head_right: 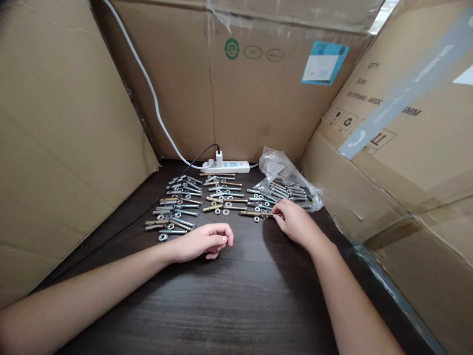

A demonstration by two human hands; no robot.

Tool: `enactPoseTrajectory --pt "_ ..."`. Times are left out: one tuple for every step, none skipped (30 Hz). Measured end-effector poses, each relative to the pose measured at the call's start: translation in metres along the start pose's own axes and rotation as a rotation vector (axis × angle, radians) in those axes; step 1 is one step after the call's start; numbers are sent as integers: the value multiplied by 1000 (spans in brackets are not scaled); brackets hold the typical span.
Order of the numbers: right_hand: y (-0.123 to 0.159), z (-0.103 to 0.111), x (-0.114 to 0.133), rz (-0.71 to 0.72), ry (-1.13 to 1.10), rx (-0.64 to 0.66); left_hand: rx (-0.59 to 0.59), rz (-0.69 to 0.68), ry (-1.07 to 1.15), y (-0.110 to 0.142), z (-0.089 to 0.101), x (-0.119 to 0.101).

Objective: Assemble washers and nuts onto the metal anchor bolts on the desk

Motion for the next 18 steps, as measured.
enactPoseTrajectory --pt "0 -1 3 13 -10 -9 -3 3 -2 0 0 0" --pt "-1 -1 4 24 -26 -19 -6 6 -3 0 1 0" --pt "-1 -2 5 30 -47 -29 -6 8 -4 0 1 1" --pt "-1 -3 6 30 -73 -39 -5 9 -1 -1 1 1" --pt "-1 -3 6 24 -101 -52 -5 10 4 -1 1 1" --pt "-1 -3 5 13 -134 -66 -4 10 11 -1 1 0" --pt "-1 -3 5 0 -173 -79 -4 12 19 -1 1 1" --pt "-1 -2 6 -17 -220 -88 -6 13 31 -1 2 1" --pt "0 -2 7 -37 -285 -90 -10 12 47 -1 2 1" --pt "0 -3 10 -65 -376 -81 -17 10 67 -2 2 1" --pt "0 -5 13 -97 -494 -60 -27 5 93 -2 3 1" --pt "1 -9 19 -133 -642 -24 -41 -6 123 -2 4 1" --pt "1 -13 26 -170 -815 22 -57 -20 156 -2 5 0" --pt "2 -18 34 -197 -982 65 -73 -37 188 -3 6 0" --pt "3 -21 42 -211 -1135 94 -86 -50 217 -3 6 0" --pt "3 -24 50 -223 -1283 101 -95 -61 240 -3 7 0" --pt "4 -26 57 -232 -1401 114 -99 -68 256 -3 7 0" --pt "5 -29 63 -239 -1486 122 -99 -69 263 -4 7 0"
Point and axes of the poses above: each hand's wrist, its own y-axis away from the middle knuckle, its own z-axis out of the back of the hand, x = y × z, the point moved 6 cm from there along -y, towards the middle knuckle, and after that the axes turned 3 degrees about -x, right-handed, at the moved point
